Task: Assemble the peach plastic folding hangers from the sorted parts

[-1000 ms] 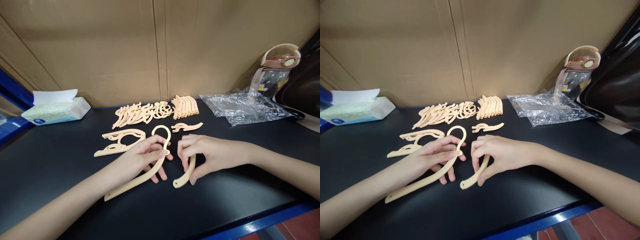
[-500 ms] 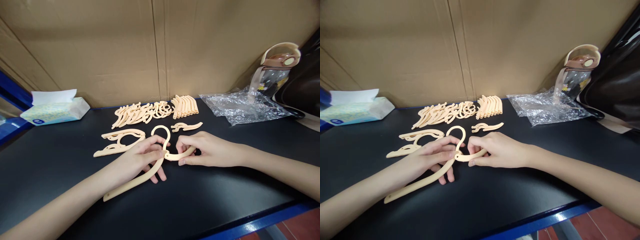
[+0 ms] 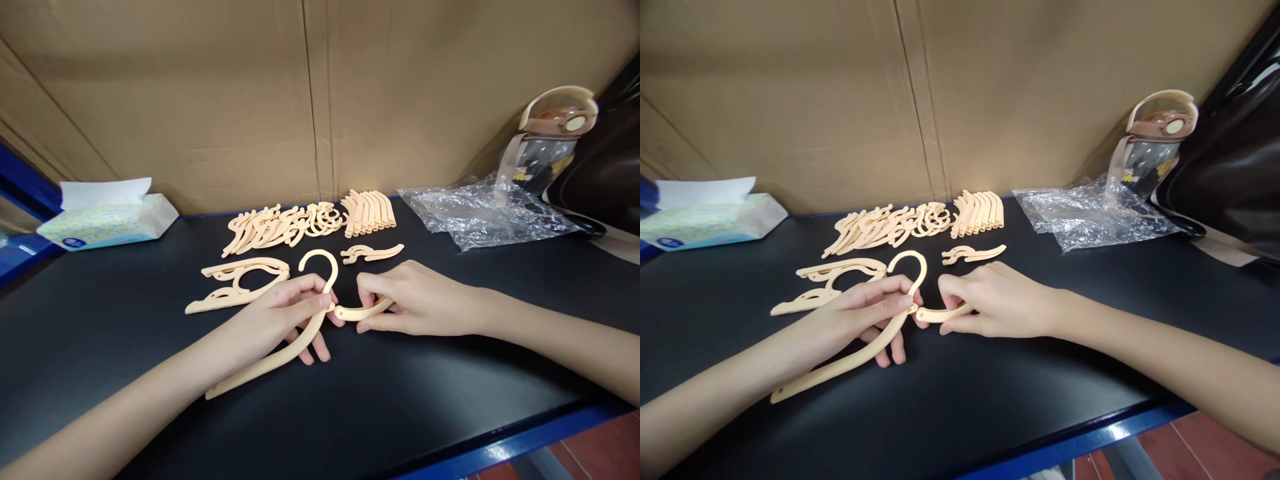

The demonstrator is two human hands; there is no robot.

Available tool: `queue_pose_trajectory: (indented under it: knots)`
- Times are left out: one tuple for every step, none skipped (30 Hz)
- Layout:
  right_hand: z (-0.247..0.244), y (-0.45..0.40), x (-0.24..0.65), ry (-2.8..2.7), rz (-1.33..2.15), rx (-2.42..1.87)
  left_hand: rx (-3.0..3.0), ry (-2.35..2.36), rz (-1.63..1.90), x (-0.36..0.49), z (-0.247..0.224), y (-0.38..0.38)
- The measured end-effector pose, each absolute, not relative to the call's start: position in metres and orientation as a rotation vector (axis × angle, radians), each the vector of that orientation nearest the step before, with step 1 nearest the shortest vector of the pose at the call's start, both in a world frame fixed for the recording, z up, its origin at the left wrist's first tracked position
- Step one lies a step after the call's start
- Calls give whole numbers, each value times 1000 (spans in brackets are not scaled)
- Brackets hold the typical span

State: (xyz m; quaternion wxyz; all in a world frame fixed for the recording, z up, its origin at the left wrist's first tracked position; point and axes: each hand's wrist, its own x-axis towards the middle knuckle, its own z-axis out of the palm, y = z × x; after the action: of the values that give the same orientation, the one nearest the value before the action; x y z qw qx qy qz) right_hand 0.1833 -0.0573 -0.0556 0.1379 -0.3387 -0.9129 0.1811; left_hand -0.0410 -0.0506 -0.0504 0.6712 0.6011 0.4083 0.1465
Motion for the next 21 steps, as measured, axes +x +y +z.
queue_pose_trajectory:
  knots:
    - [-56,-57,183,-2641,522,-986,1352,918,329,-41,-50,-51]
    - [-56,-58,183,-2641,519,-992,1351,918,327,-41,-50,-50]
    - [-56,-58,183,-2640,516,-998,1354,917,326,-42,-50,-50]
    - [-56,-58,183,-2640,514,-1001,1359,915,325,-42,-50,-50]
    - [-55,-58,183,-2640,510,-1002,1366,911,324,-43,-49,-50]
    - [-55,-58,183,-2644,506,-997,1374,907,323,-43,-49,-50]
    - [-55,-59,183,-2650,500,-987,1380,905,320,-44,-48,-50]
    - [-55,-59,183,-2662,482,-976,1386,903,315,-44,-48,-50]
    - [-55,-60,183,-2675,457,-965,1391,904,308,-45,-47,-50]
    - [-55,-61,183,-2687,425,-955,1396,906,302,-45,-47,-50]
    - [-55,-62,183,-2696,390,-949,1400,909,299,-45,-46,-50]
    - [-55,-63,182,-2704,359,-949,1401,909,296,-45,-46,-50]
    - [-55,-64,182,-2707,326,-955,1400,908,295,-45,-46,-49]
    - [-55,-65,181,-2708,293,-964,1398,904,294,-45,-46,-49]
    - [-55,-66,180,-2707,258,-975,1395,902,294,-45,-46,-49]
    - [-55,-67,179,-2708,222,-984,1394,900,290,-46,-46,-49]
    - [-56,-68,178,-2710,187,-993,1395,899,284,-46,-46,-48]
    - [-56,-68,178,-2713,152,-1001,1397,897,281,-46,-47,-48]
    - [-56,-69,177,-2714,117,-1012,1397,894,279,-46,-47,-48]
    - [-56,-69,176,-2718,87,-1024,1395,891,278,-46,-47,-48]
    - [-57,-70,176,-2720,58,-1034,1391,887,280,-46,-46,-49]
